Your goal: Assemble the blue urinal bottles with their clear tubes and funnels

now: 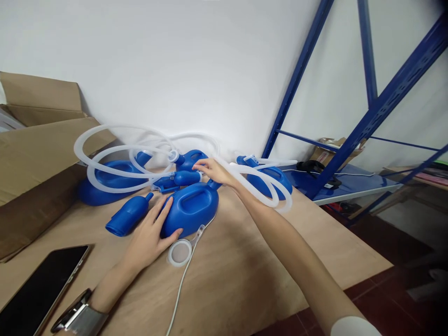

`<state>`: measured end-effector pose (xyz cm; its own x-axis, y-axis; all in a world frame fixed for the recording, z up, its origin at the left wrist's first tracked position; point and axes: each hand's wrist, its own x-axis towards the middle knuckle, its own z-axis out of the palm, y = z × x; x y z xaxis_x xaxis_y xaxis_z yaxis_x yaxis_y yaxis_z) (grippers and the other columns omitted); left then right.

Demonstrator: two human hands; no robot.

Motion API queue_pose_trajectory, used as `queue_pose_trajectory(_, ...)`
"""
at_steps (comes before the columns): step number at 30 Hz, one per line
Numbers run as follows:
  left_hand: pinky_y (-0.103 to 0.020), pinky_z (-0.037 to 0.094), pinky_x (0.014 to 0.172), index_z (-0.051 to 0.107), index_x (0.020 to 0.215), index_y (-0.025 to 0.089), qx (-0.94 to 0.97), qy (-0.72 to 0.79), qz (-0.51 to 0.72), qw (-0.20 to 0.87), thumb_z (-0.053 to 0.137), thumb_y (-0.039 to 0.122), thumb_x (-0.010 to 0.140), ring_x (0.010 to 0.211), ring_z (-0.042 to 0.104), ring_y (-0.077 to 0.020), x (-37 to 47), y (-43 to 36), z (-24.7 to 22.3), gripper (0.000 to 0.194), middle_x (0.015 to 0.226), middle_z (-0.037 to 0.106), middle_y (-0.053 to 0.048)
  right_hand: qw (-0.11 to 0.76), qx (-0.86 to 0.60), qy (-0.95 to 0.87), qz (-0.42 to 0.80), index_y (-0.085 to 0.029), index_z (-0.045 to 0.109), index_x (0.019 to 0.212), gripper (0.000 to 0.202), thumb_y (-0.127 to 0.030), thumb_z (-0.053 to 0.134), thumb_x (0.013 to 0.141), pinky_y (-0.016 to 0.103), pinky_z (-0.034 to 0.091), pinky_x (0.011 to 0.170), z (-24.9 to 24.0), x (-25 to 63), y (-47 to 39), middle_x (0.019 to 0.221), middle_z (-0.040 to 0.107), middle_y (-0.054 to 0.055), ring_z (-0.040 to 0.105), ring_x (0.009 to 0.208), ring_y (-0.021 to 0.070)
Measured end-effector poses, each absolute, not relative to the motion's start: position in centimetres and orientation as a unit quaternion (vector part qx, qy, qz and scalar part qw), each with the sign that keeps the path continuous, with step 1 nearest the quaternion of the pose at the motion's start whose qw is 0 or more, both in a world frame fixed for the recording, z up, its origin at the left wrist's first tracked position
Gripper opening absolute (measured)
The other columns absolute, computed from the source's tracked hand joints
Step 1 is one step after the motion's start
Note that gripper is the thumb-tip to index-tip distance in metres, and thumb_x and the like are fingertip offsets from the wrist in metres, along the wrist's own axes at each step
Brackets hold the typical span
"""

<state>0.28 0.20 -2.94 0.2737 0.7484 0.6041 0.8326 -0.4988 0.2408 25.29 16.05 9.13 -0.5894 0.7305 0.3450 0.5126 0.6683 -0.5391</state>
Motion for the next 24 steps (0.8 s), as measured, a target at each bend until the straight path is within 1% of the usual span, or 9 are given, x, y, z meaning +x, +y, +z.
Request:
queue_pose_trajectory(2, -0.053, 0.045, 0.122, 0.021, 0.170, 0.031, -0.789, -0.502, -0.352, 0.027, 0.062, 0.055, 0.097, 0.156, 0.042, -0.0368, 0.5, 0.1, -2.9, 0.086, 0.173, 0.037, -0.014, 0.371, -0.329, -0.814, 0.302, -0.017, 0.072, 0.095, 0.044, -0.056, 0.055, 0.104, 0.026, 0.044, 0.064, 9.4, 25.8, 16.2, 0.073, 0.063, 0.001, 0.056, 0.067, 0.0137)
queue_pose_trajectory(4, -0.056, 0.043, 0.123, 0.020, 0.170, 0.029, -0.775, -0.514, -0.367, 0.000, 0.065, 0.057, 0.094, 0.157, 0.038, -0.0391, 0.9, 0.1, -2.9, 0.092, 0.173, 0.034, -0.016, 0.442, -0.317, -0.745, 0.386, -0.018, 0.068, 0.093, 0.045, -0.061, 0.061, 0.099, 0.023, 0.038, 0.054, 9.5, 26.3, 16.2, 0.056, 0.046, -0.007, 0.042, 0.053, 0.0102)
queue_pose_trajectory(6, -0.061, 0.041, 0.124, 0.021, 0.169, 0.028, -0.756, -0.528, -0.386, -0.020, 0.072, 0.063, 0.088, 0.158, 0.037, -0.0418, 1.3, 0.2, -2.9, 0.102, 0.171, 0.037, -0.018, 0.489, -0.305, -0.678, 0.455, -0.019, 0.065, 0.093, 0.043, -0.062, 0.065, 0.097, 0.022, 0.032, 0.049, 9.4, 26.6, 16.1, 0.049, 0.031, -0.012, 0.029, 0.046, 0.0082)
queue_pose_trajectory(7, -0.063, 0.040, 0.123, 0.023, 0.168, 0.027, -0.747, -0.531, -0.399, -0.026, 0.075, 0.066, 0.084, 0.157, 0.037, -0.0429, 1.4, 0.4, -2.9, 0.106, 0.168, 0.040, -0.018, 0.506, -0.295, -0.651, 0.482, -0.020, 0.064, 0.093, 0.042, -0.061, 0.067, 0.096, 0.021, 0.031, 0.048, 9.3, 26.6, 15.9, 0.048, 0.027, -0.013, 0.025, 0.045, 0.0076)
queue_pose_trajectory(10, -0.067, 0.041, 0.121, 0.033, 0.161, 0.027, -0.733, -0.524, -0.432, -0.034, 0.080, 0.072, 0.075, 0.152, 0.043, -0.0443, 1.5, 0.8, -3.0, 0.108, 0.161, 0.048, -0.018, 0.538, -0.265, -0.595, 0.535, -0.020, 0.064, 0.093, 0.039, -0.058, 0.072, 0.094, 0.020, 0.030, 0.045, 9.2, 26.6, 15.6, 0.047, 0.025, -0.015, 0.019, 0.042, 0.0062)
queue_pose_trajectory(13, -0.067, 0.042, 0.120, 0.038, 0.156, 0.027, -0.734, -0.518, -0.437, -0.039, 0.082, 0.071, 0.074, 0.149, 0.047, -0.0441, 1.3, 1.0, -3.1, 0.103, 0.156, 0.051, -0.017, 0.550, -0.253, -0.570, 0.555, -0.019, 0.065, 0.093, 0.035, -0.053, 0.073, 0.095, 0.020, 0.029, 0.044, 9.2, 26.5, 15.6, 0.047, 0.025, -0.015, 0.017, 0.041, 0.0053)
queue_pose_trajectory(19, -0.067, 0.044, 0.118, 0.042, 0.153, 0.025, -0.728, -0.521, -0.444, -0.037, 0.084, 0.068, 0.073, 0.147, 0.048, -0.0442, 1.5, 1.1, -3.1, 0.100, 0.153, 0.053, -0.017, 0.556, -0.256, -0.555, 0.564, -0.019, 0.065, 0.093, 0.035, -0.052, 0.074, 0.095, 0.019, 0.028, 0.042, 9.1, 27.0, 16.7, 0.045, 0.024, -0.016, 0.015, 0.040, 0.0047)
queue_pose_trajectory(24, -0.066, 0.045, 0.118, 0.041, 0.154, 0.026, -0.735, -0.513, -0.442, -0.031, 0.085, 0.065, 0.074, 0.147, 0.048, -0.0437, 1.6, 1.2, -3.0, 0.100, 0.154, 0.053, -0.017, 0.563, -0.257, -0.537, 0.574, -0.017, 0.067, 0.095, 0.027, -0.044, 0.068, 0.101, 0.019, 0.027, 0.042, 9.2, 27.3, 17.5, 0.044, 0.025, -0.016, 0.015, 0.039, 0.0052)
